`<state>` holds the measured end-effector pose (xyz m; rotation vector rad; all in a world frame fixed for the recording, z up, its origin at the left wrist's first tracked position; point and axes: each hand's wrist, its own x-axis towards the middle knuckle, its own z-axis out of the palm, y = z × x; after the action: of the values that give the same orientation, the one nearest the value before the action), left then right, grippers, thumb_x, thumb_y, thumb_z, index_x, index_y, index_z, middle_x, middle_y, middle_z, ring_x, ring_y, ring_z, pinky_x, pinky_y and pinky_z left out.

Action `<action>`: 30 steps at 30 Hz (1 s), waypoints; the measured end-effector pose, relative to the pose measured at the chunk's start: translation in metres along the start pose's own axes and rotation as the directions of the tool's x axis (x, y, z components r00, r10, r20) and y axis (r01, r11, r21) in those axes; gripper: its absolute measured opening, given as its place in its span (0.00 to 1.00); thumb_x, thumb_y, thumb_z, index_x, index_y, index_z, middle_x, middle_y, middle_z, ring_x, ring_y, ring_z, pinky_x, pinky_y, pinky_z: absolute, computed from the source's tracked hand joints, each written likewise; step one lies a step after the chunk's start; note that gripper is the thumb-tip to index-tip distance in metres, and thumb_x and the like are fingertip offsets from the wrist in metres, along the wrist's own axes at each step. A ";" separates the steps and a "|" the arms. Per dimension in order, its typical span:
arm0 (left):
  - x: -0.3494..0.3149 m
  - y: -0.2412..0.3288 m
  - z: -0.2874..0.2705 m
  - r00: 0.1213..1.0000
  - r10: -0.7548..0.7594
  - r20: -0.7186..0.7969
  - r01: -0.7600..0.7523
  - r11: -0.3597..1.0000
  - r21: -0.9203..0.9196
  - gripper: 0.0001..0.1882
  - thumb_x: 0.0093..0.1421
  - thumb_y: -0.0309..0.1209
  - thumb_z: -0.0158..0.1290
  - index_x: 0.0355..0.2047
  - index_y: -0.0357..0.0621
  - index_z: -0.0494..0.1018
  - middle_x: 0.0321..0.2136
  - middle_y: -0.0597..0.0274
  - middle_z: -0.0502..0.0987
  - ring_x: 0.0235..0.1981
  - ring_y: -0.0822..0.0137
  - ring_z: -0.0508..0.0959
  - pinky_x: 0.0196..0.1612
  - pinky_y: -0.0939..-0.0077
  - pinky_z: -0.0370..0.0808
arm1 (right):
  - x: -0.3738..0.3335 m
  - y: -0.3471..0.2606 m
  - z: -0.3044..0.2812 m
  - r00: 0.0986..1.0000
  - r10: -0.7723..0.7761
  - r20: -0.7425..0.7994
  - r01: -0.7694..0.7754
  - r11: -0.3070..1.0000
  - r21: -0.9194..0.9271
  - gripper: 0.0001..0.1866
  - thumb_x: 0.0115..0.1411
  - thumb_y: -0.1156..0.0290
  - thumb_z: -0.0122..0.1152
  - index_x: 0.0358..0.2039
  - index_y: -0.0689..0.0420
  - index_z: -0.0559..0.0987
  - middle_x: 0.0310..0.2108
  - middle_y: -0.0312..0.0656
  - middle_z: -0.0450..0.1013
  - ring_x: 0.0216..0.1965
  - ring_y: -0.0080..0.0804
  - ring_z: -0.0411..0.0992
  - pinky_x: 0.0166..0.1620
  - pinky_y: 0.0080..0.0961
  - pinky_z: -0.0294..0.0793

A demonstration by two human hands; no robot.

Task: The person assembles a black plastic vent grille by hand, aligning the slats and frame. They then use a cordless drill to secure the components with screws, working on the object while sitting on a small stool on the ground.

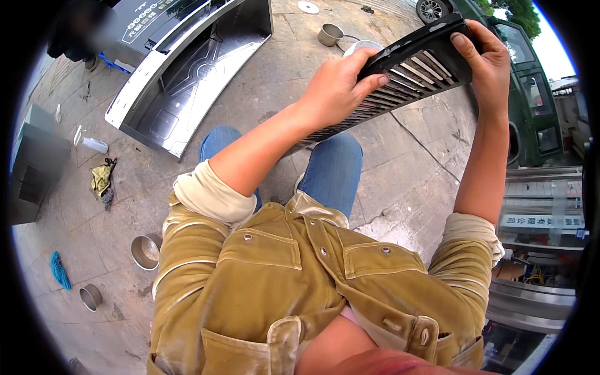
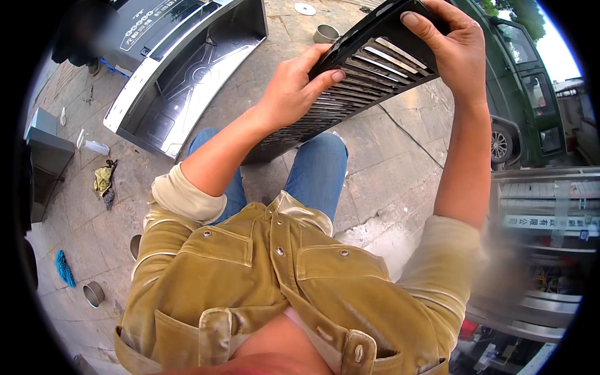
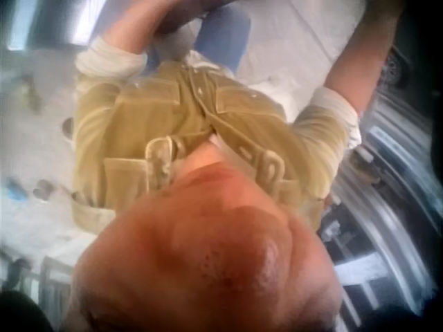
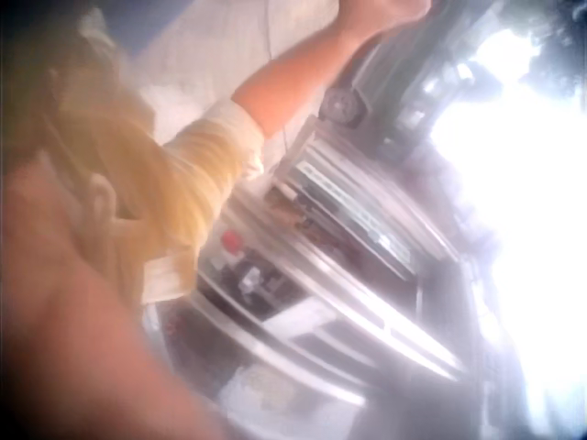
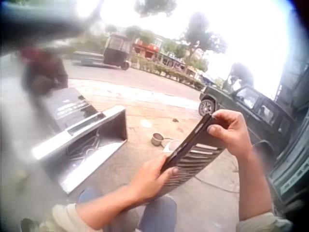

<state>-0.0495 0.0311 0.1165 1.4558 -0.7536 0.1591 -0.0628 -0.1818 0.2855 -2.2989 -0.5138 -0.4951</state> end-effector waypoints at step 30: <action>0.007 0.000 -0.003 0.993 0.065 -0.096 -0.091 0.950 -0.299 0.19 0.59 0.34 0.60 0.49 0.39 0.74 0.33 0.62 0.81 0.34 0.75 0.78 0.39 0.79 0.74 | 0.009 -0.070 0.041 0.990 -0.003 0.140 0.079 0.834 -0.547 0.21 0.45 0.66 0.78 0.37 0.59 0.77 0.31 0.35 0.76 0.31 0.19 0.74 0.36 0.14 0.72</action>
<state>-0.0426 0.0313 0.1204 1.1210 -0.7316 0.1572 -0.0813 -0.1043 0.3016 -2.8996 -0.5363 -0.5690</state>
